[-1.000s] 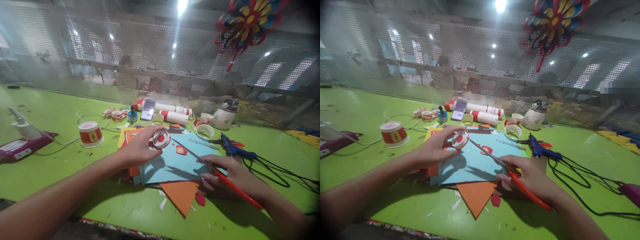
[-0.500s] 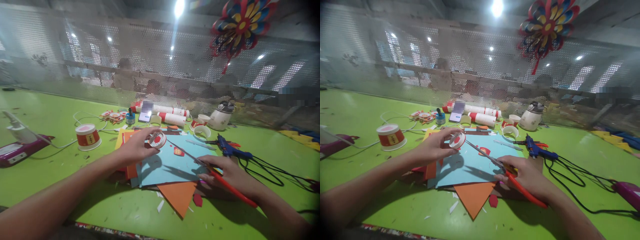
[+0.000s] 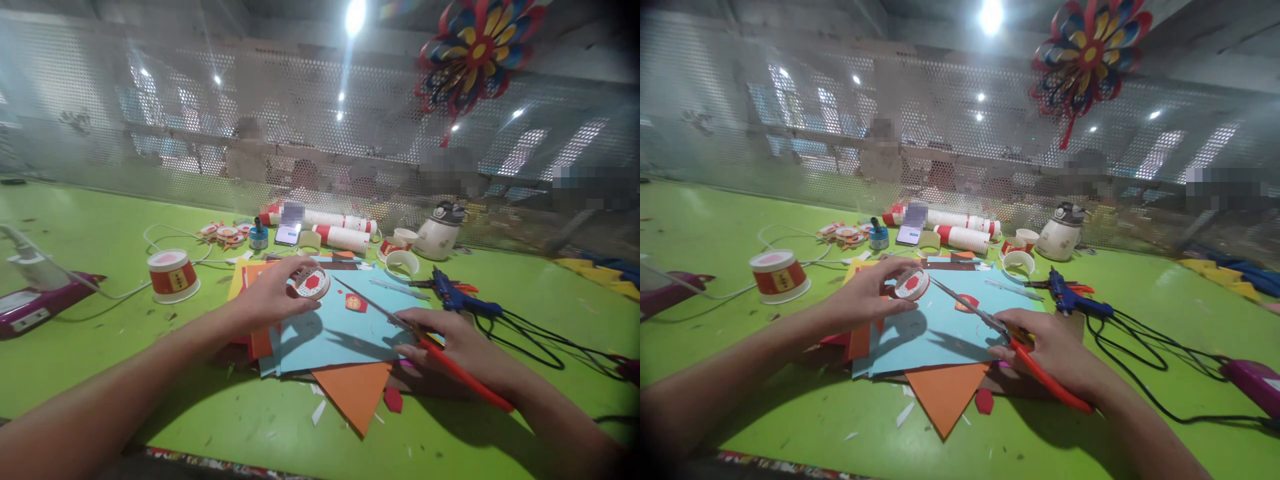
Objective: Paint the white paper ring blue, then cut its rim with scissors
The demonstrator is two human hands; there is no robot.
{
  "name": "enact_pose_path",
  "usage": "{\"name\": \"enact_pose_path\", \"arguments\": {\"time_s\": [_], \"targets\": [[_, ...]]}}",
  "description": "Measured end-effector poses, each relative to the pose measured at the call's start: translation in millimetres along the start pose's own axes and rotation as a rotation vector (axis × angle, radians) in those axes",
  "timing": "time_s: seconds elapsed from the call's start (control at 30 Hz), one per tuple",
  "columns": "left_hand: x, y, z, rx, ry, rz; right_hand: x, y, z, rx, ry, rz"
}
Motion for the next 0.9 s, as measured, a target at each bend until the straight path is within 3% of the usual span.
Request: {"name": "enact_pose_path", "arguments": {"time_s": [0.57, 0.9], "targets": [[1, 2, 3.5, -0.024, -0.011, 0.121, 9, -4, 6, -0.011, 0.069, -0.006], [9, 3, 3.3, -0.026, -0.177, 0.192, 11, -3, 9, -0.007, 0.118, -0.018]]}}
Point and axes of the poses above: each hand's wrist, its own y-axis away from the middle knuckle, its own z-axis out of the palm, x = y × z, the point moved 8 cm from there along -y, towards the middle knuckle, and after that the axes turned 10 degrees about x, right-handed, at the moved point
